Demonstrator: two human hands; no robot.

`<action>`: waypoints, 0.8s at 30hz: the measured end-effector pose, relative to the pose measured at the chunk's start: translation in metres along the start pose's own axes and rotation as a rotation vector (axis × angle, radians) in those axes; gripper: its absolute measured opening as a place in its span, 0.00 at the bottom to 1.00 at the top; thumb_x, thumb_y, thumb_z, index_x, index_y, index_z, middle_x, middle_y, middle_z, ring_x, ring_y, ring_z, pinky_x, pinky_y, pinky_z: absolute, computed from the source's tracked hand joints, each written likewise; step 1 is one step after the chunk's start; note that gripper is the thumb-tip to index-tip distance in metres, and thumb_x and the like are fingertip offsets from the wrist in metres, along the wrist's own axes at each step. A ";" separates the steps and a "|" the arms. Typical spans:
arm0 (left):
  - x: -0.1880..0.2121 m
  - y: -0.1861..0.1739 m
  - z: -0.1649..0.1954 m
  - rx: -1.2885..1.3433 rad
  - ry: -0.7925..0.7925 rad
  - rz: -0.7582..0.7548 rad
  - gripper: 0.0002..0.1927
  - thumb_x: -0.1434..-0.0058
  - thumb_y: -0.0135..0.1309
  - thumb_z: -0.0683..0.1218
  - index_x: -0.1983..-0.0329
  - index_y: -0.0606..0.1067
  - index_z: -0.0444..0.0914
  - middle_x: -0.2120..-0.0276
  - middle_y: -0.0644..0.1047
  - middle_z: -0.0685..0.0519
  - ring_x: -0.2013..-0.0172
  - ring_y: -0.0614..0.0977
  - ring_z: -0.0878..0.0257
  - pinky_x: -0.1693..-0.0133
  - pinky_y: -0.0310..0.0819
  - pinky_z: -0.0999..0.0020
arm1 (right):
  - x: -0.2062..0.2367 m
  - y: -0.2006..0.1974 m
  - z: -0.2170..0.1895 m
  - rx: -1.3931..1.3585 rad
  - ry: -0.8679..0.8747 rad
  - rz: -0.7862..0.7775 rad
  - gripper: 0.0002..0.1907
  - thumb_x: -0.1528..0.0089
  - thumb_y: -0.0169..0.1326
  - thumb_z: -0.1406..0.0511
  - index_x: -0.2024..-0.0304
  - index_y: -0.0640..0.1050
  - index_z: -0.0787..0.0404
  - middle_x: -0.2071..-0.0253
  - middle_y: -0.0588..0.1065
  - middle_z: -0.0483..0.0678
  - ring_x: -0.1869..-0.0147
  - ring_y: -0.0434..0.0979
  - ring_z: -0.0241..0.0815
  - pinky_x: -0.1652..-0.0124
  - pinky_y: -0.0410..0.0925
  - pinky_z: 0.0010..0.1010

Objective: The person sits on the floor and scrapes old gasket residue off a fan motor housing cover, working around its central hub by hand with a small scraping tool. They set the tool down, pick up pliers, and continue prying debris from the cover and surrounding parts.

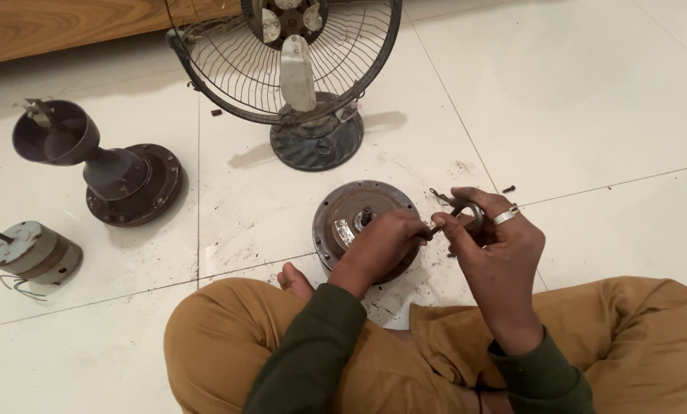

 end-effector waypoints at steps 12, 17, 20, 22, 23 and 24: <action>0.000 0.001 -0.002 0.022 -0.052 -0.001 0.08 0.42 0.63 0.44 0.63 0.80 0.34 0.66 0.79 0.46 0.61 0.82 0.49 0.58 0.76 0.56 | -0.004 -0.001 -0.003 -0.005 -0.007 0.007 0.28 0.39 0.65 0.68 0.40 0.71 0.71 0.50 0.78 0.52 0.63 0.80 0.28 0.68 0.74 0.21; -0.001 0.003 -0.003 -0.001 -0.036 -0.013 0.11 0.42 0.64 0.45 0.65 0.76 0.34 0.66 0.78 0.46 0.63 0.80 0.48 0.61 0.75 0.55 | -0.004 0.000 -0.004 0.034 0.011 0.028 0.27 0.38 0.63 0.69 0.39 0.70 0.70 0.47 0.78 0.51 0.68 0.78 0.28 0.70 0.72 0.21; 0.000 0.007 -0.005 -0.026 -0.056 -0.009 0.13 0.43 0.64 0.46 0.66 0.74 0.34 0.66 0.77 0.46 0.63 0.80 0.47 0.61 0.74 0.54 | -0.003 0.000 -0.006 0.015 0.009 0.043 0.22 0.35 0.59 0.69 0.39 0.73 0.68 0.48 0.80 0.49 0.69 0.76 0.27 0.70 0.72 0.21; 0.000 0.009 -0.005 -0.051 -0.039 0.003 0.13 0.43 0.64 0.45 0.67 0.73 0.34 0.66 0.76 0.46 0.62 0.79 0.46 0.60 0.73 0.53 | -0.001 0.000 -0.007 0.025 0.022 0.054 0.19 0.33 0.57 0.69 0.40 0.77 0.66 0.57 0.76 0.50 0.71 0.72 0.27 0.71 0.70 0.21; 0.000 0.010 -0.004 -0.063 -0.011 0.016 0.12 0.43 0.64 0.44 0.67 0.72 0.34 0.66 0.76 0.46 0.61 0.79 0.46 0.60 0.73 0.52 | 0.000 0.000 -0.007 0.052 0.043 0.057 0.17 0.32 0.57 0.69 0.41 0.79 0.65 0.67 0.72 0.51 0.73 0.69 0.27 0.73 0.68 0.22; 0.000 0.011 -0.003 -0.074 0.019 0.029 0.11 0.43 0.63 0.44 0.67 0.72 0.34 0.65 0.76 0.46 0.60 0.79 0.46 0.59 0.73 0.52 | 0.000 0.000 -0.006 0.081 0.063 0.061 0.16 0.32 0.57 0.69 0.42 0.81 0.65 0.76 0.68 0.53 0.75 0.66 0.28 0.74 0.66 0.23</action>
Point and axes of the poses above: each hand's wrist, its own x-axis away from the middle knuckle, its own y-axis out of the palm, z = x × y, the point moved 3 cm from there along -x, towards the middle knuckle
